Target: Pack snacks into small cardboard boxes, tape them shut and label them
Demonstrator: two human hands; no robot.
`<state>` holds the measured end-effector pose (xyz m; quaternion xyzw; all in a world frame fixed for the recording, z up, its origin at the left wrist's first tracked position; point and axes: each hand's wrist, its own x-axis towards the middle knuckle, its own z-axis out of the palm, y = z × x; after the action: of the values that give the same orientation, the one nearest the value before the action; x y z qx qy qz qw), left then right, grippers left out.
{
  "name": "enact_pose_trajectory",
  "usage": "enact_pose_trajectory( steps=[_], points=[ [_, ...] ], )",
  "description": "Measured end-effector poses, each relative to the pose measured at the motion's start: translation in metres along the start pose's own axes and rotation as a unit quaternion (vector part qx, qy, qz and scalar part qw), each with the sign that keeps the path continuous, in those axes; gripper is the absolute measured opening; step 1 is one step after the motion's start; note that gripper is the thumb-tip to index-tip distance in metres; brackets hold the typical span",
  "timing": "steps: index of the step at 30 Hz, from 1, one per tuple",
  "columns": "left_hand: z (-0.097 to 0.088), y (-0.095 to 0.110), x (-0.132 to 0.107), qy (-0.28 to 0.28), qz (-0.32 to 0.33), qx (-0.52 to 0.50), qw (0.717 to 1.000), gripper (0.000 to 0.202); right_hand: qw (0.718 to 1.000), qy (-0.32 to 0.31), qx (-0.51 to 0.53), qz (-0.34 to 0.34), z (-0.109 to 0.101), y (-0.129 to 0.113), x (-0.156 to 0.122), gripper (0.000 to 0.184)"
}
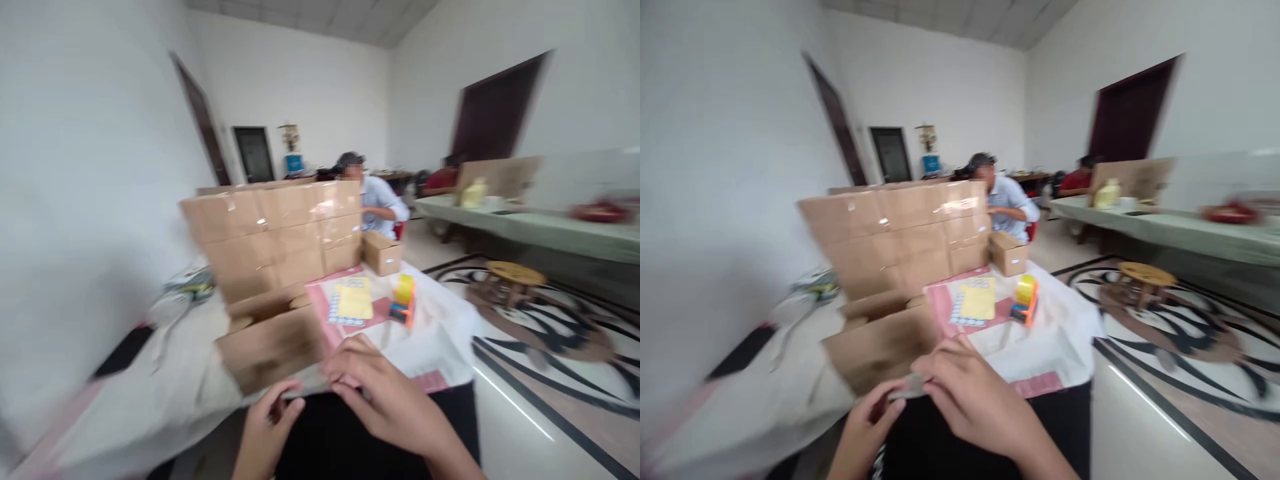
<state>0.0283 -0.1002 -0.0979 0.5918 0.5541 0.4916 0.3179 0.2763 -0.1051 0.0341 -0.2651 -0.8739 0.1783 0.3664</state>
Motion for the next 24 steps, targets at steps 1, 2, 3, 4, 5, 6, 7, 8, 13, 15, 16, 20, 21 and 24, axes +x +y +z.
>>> enact_pose_trajectory(
  steps=[1, 2, 3, 4, 5, 6, 7, 8, 13, 15, 16, 20, 21, 24],
  points=[
    [-0.005, 0.01, -0.015, -0.01, 0.022, 0.002, 1.0, 0.059, 0.999, -0.03, 0.019, 0.005, 0.006, 0.002, 0.007, 0.025],
    [-0.007, 0.022, -0.027, -0.011, 0.043, -0.008, 0.999, 0.065, 0.997, -0.062, 0.035, 0.002, 0.014, 0.006, 0.014, 0.026],
    [-0.009, 0.034, -0.036, -0.01, 0.055, -0.015, 0.998, 0.063, 0.995, -0.091, 0.045, -0.003, 0.023, 0.012, 0.02, 0.027],
    [-0.009, 0.044, -0.042, -0.015, 0.052, -0.015, 0.998, 0.052, 0.992, -0.116, 0.051, -0.009, 0.032, 0.019, 0.025, 0.029],
    [-0.008, 0.051, -0.044, -0.01, 0.04, -0.018, 0.999, 0.036, 0.989, -0.135, 0.056, -0.015, 0.041, 0.026, 0.029, 0.031],
    [-0.008, 0.055, -0.044, 0.0, 0.026, -0.036, 0.999, 0.025, 0.987, -0.145, 0.062, -0.021, 0.049, 0.035, 0.032, 0.033],
    [-0.006, 0.056, -0.044, 0.011, 0.006, -0.056, 0.998, 0.019, 0.986, -0.149, 0.069, -0.027, 0.054, 0.044, 0.033, 0.035],
    [-0.004, 0.055, -0.042, 0.025, -0.014, -0.076, 0.997, 0.017, 0.985, -0.148, 0.075, -0.033, 0.057, 0.054, 0.034, 0.037],
    [0.022, 0.048, -0.027, 0.071, -0.102, -0.099, 0.987, 0.014, 0.994, -0.103, 0.034, -0.031, 0.049, 0.093, 0.033, 0.038],
    [0.03, 0.048, -0.021, 0.074, -0.12, -0.069, 0.988, 0.014, 0.996, -0.086, 0.002, -0.036, 0.042, 0.099, 0.038, 0.032],
    [0.031, 0.049, -0.019, 0.078, -0.124, -0.05, 0.988, 0.016, 0.996, -0.077, -0.013, -0.044, 0.038, 0.1, 0.042, 0.029],
    [0.019, 0.051, -0.015, 0.106, -0.147, -0.023, 0.983, 0.021, 0.996, -0.035, -0.057, -0.062, 0.007, 0.096, 0.07, 0.025],
    [0.014, 0.052, -0.014, 0.111, -0.147, -0.021, 0.983, 0.022, 0.996, -0.029, -0.057, -0.058, -0.001, 0.093, 0.077, 0.025],
    [-0.002, 0.056, -0.011, 0.109, -0.097, 0.017, 0.989, 0.022, 0.996, -0.066, -0.037, -0.051, -0.014, 0.081, 0.096, 0.03]
  ],
)
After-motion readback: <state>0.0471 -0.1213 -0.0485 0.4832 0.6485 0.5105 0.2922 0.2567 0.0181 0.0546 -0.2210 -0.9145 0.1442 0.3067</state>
